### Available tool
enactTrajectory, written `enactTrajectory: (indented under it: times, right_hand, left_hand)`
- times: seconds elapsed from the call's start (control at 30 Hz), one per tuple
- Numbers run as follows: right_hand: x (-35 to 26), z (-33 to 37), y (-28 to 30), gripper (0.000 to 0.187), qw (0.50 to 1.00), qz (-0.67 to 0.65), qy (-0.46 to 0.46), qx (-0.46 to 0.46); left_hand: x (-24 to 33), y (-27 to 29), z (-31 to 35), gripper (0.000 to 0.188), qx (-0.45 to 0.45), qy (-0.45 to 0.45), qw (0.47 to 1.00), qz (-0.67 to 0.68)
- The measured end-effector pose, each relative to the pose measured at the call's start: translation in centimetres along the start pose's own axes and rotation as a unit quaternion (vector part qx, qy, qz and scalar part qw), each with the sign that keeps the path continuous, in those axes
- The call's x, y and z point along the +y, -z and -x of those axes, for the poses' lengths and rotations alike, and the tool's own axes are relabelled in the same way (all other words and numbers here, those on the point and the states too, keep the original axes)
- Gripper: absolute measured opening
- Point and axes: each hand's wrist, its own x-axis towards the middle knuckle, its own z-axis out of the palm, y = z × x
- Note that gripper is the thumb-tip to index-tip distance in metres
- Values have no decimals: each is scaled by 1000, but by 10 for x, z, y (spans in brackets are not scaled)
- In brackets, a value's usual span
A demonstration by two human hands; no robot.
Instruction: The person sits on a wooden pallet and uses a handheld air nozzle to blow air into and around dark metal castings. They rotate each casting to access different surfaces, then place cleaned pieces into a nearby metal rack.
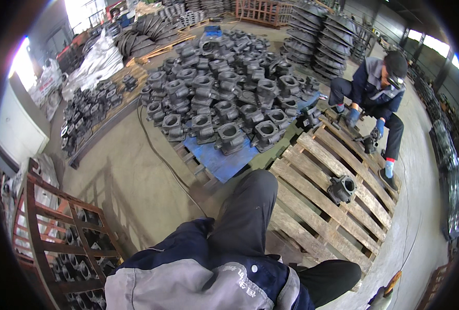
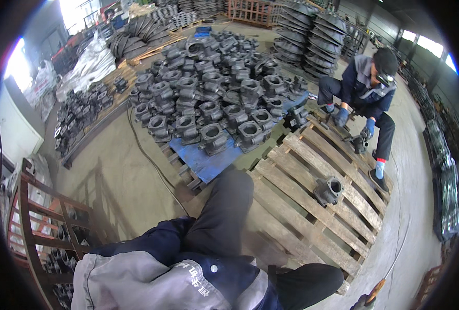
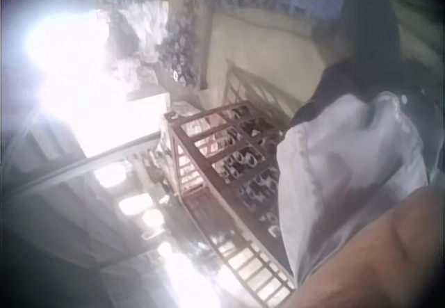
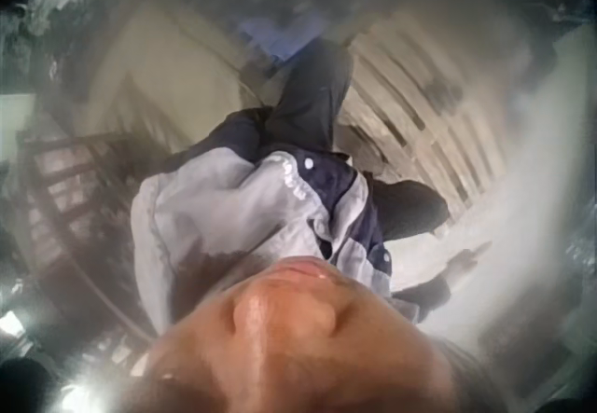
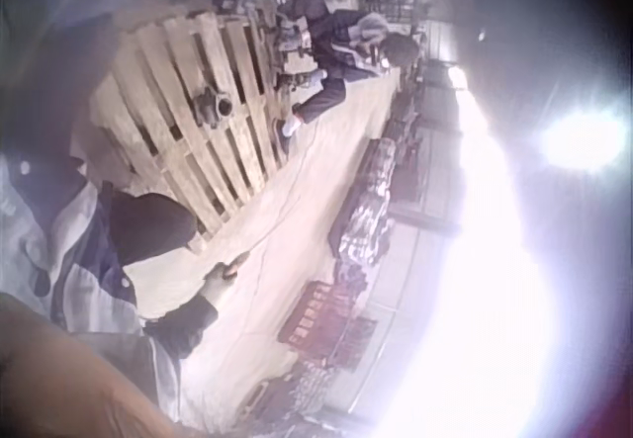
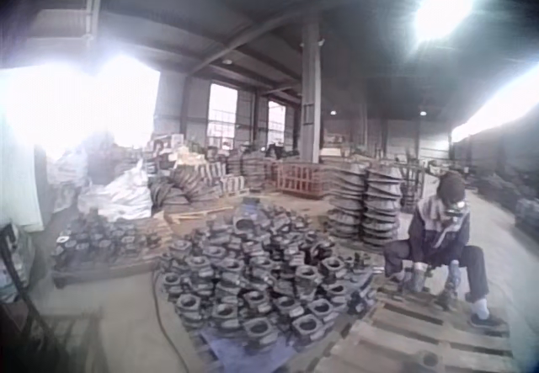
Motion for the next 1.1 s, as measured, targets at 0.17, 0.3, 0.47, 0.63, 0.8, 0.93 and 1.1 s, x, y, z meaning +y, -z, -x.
enactTrajectory:
  times: [0.17,0.3,0.47,0.63,0.8,0.93,1.1]
  right_hand:
    - [-86,11,-6,51,992,23,-28,-122]
    - [-124,21,-19,60,990,48,-29,-126]
    - [-147,31,-42,62,991,-34,8,-129]
    - [-136,7,-69,62,967,-114,83,-213]
    - [-140,-38,-92,16,977,-21,127,-169]
    - [-166,-44,-101,17,969,-36,38,-240]
    - [-180,-48,-106,29,945,-24,58,-321]
  left_hand:
    - [-5,48,-42,31,24,-63,903,425]
    - [10,156,-80,31,144,-210,773,581]
    - [-48,277,-122,35,281,-58,759,585]
    - [-184,185,-71,29,344,-137,849,-378]
    - [-203,17,-3,25,14,65,996,60]
    - [-164,18,-10,25,26,58,986,152]
    - [-102,101,-49,28,84,-1,891,445]
